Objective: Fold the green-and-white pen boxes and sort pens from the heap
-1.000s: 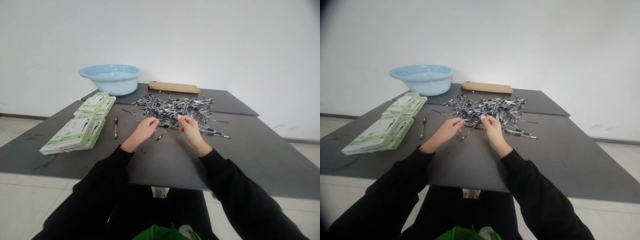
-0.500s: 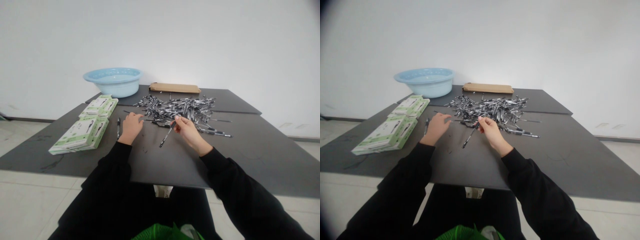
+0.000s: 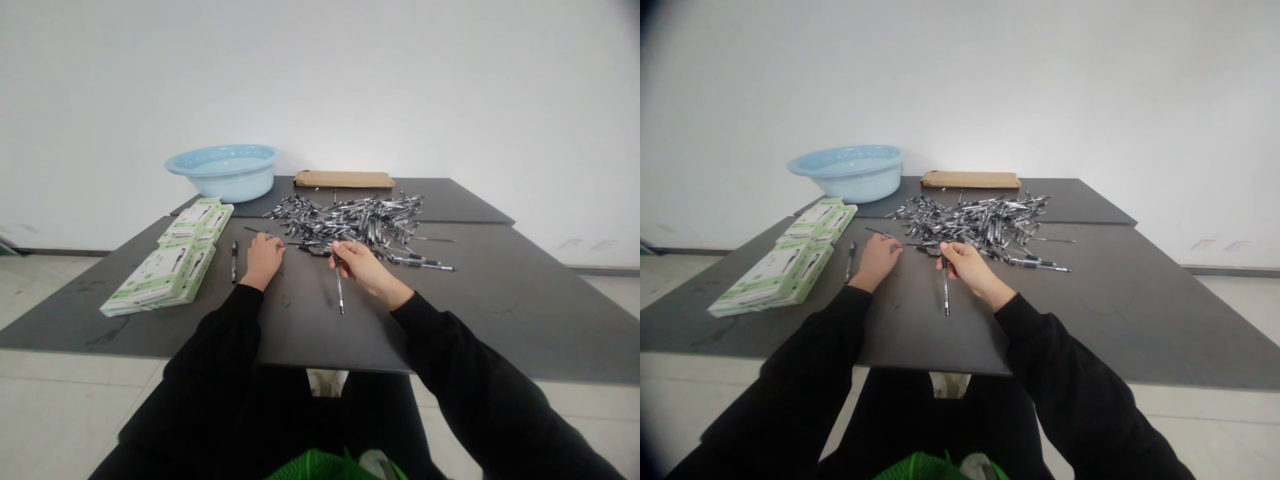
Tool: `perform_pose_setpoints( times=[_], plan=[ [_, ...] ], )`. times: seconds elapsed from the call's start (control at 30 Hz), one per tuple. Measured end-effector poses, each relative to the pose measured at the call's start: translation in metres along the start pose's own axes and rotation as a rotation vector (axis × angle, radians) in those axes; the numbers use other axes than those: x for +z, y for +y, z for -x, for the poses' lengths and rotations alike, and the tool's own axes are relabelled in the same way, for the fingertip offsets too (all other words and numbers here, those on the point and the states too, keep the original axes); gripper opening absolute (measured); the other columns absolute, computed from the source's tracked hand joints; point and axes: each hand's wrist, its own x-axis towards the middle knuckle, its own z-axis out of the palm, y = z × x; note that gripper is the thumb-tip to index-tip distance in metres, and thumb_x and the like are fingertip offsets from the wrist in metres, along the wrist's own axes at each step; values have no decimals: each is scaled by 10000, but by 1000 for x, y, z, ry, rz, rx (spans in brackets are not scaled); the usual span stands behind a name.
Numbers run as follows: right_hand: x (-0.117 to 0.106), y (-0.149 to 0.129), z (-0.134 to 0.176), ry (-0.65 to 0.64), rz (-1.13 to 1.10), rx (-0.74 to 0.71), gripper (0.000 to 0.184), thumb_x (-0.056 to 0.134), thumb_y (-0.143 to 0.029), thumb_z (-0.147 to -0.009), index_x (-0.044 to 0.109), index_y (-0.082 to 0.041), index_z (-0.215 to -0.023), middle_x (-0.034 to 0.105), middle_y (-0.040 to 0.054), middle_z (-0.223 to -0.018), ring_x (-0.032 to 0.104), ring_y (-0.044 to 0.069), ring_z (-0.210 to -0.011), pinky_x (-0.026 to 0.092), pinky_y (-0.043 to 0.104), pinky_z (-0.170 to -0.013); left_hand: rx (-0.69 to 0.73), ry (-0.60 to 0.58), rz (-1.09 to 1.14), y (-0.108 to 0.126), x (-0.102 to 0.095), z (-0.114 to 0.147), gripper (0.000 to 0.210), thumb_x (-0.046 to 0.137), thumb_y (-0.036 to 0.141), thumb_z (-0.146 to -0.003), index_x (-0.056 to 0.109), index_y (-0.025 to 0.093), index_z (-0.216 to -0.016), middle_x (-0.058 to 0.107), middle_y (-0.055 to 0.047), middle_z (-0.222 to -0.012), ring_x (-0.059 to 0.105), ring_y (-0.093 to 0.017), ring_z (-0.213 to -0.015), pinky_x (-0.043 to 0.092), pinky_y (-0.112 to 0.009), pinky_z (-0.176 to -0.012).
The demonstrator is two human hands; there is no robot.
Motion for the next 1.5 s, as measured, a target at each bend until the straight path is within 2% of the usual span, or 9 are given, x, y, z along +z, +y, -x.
perform_pose_setpoints(
  times=[0.27, 0.4, 0.53, 0.67, 0.8, 0.9, 1.0, 1.23, 1.5],
  plan=[
    [-3, 9, -4, 9, 0, 112, 391, 659, -544, -853, 633, -161, -776, 637, -18, -626, 404, 58, -412, 254, 223, -428, 66, 114, 99, 0, 0, -3, 234, 583, 305, -899, 769, 215, -1009, 534, -119, -1057, 557, -294, -1058, 466, -398, -937],
    [-4, 10, -4, 19, 25, 158, 393, 648, -534, -860, 670, -152, -770, 618, -19, -602, 367, 65, -422, 236, 229, -435, 98, 95, 358, 5, -2, -8, 212, 564, 281, -899, 737, 183, -971, 595, -69, -880, 584, -233, -872, 468, -343, -851],
    [-6, 7, -4, 84, 106, 50, 434, 650, -586, -843, 685, -163, -753, 621, -14, -608, 336, 76, -463, 243, 233, -464, 62, 35, 722, 14, -5, -7, 118, 623, 279, -860, 683, 177, -859, 599, -14, -711, 543, -176, -702, 422, -277, -671],
    [-7, 2, -3, 86, 45, 29, 437, 674, -599, -821, 649, -170, -739, 633, -1, -637, 482, 99, -561, 356, 224, -537, -37, -147, 1333, 24, -12, 0, 171, 699, 321, -829, 620, 172, -854, 460, 57, -604, 415, -92, -523, 327, -207, -510],
    [-2, 3, 1, -73, -74, 152, 422, 675, -595, -818, 574, -189, -761, 537, -46, -598, 524, 102, -511, 381, 217, -483, -74, -432, 1753, 33, -20, 8, 268, 762, 306, -803, 526, 182, -829, 432, 81, -650, 342, -36, -463, 273, -157, -442],
    [3, 7, 1, -104, -103, 211, 374, 622, -544, -875, 556, -187, -782, 430, -82, -564, 405, 69, -419, 269, 187, -396, -97, -553, 1800, 40, -23, 14, 297, 760, 310, -820, 493, 178, -816, 491, 66, -714, 338, -20, -451, 267, -146, -416],
    [5, 9, 0, -79, -147, 261, 291, 541, -425, -929, 585, -164, -810, 430, -72, -574, 301, 53, -391, 162, 189, -375, -77, -612, 1763, 45, -21, 19, 262, 731, 311, -852, 512, 168, -832, 532, 48, -755, 359, -17, -452, 289, -147, -414],
    [5, -1, 4, -141, -235, 295, 129, 569, -138, -786, 692, -125, -823, 571, 2, -691, 413, 73, -472, 312, 211, -428, -68, -629, 1657, 50, -15, 22, 203, 677, 301, -883, 547, 152, -835, 597, 7, -784, 406, -25, -458, 331, -156, -428],
    [6, 0, 6, -171, -223, 305, 145, 619, -122, -777, 719, -132, -881, 642, 14, -739, 452, 69, -484, 378, 207, -448, -34, -638, 1630, 50, -17, 22, 225, 702, 314, -865, 566, 147, -800, 579, 12, -741, 425, -34, -481, 358, -160, -446]
  ],
)
